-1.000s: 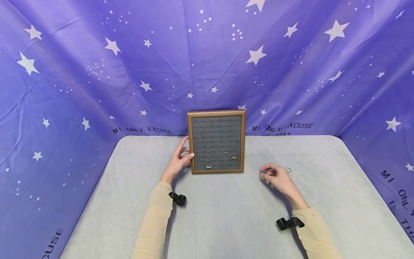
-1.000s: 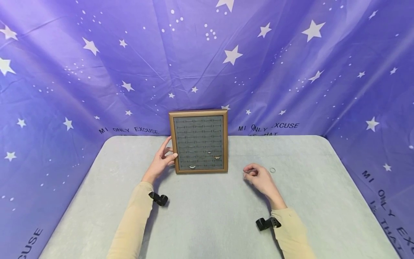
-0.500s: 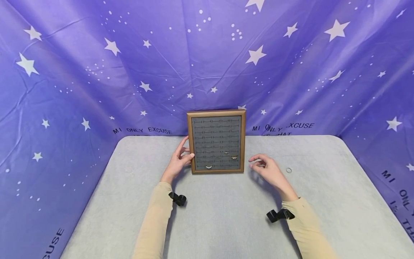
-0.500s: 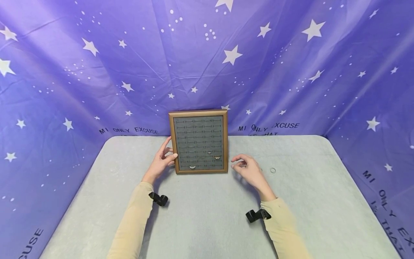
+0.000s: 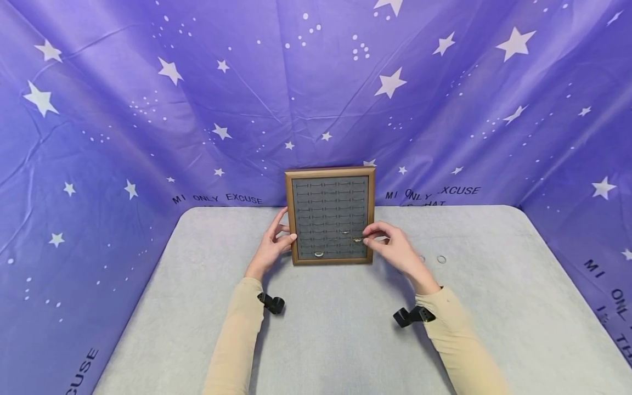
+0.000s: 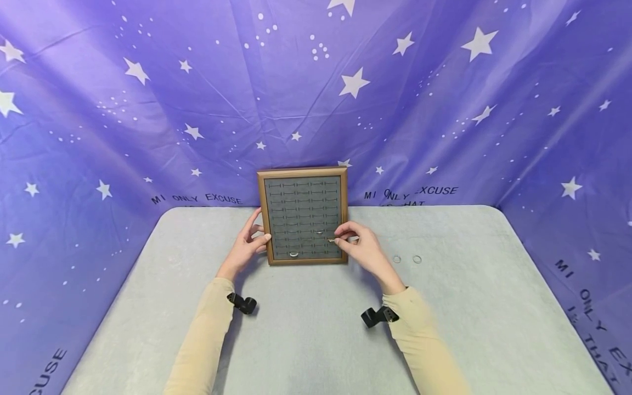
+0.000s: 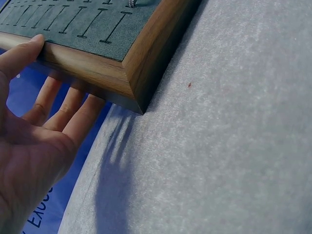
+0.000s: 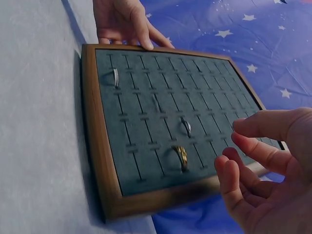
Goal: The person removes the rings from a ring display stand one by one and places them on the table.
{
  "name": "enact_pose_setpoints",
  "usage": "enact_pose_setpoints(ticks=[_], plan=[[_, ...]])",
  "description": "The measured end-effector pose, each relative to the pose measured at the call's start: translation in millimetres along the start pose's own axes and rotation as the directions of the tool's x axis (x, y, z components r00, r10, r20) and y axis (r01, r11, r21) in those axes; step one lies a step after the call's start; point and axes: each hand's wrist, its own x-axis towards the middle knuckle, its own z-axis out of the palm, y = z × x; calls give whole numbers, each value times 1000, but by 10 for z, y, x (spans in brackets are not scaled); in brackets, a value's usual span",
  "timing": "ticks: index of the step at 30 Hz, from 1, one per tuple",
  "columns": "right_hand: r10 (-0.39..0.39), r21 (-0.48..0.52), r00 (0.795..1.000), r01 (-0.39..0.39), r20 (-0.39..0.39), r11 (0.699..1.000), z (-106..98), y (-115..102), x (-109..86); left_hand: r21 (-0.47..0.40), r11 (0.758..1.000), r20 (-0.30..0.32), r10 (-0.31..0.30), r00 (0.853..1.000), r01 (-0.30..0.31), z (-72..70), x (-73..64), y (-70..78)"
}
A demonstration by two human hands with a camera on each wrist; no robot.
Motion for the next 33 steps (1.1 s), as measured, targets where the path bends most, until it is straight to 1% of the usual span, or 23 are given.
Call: enact_pose_setpoints(ticks=[4, 7, 11, 14, 17, 23, 28, 33], plan=[[-24, -22, 1000, 24, 0, 999, 83, -53, 26, -7, 1000, -2, 4, 1000, -4, 5, -3, 2], [-26, -34, 1000, 26, 0, 999, 142, -242, -1, -7, 1000, -1, 11, 1000, -11, 3, -9, -1], [-37, -59, 999, 35, -17, 998, 225, -243, 15, -13, 1000, 12, -9, 1000, 10, 31, -64, 157], [-61, -86, 998, 58, -29, 995, 293, -86, 70, -17, 999, 23, -36, 999, 37, 55, -98, 282], [-75, -119, 997, 70, -35, 990, 345, -100, 103, -13, 999, 23, -37, 999, 37, 51, -87, 291], [-103, -173, 992, 89, -71, 981, 401, -86, 159, 8, 1000, 25, -13, 1000, 13, 37, -67, 304], [-105, -196, 990, 84, -97, 977, 413, -46, 161, 4, 1000, 32, -26, 999, 26, 35, -81, 282], [-121, -263, 985, 84, -126, 961, 448, -23, 167, -8, 1000, 33, -29, 999, 29, 31, -91, 267]])
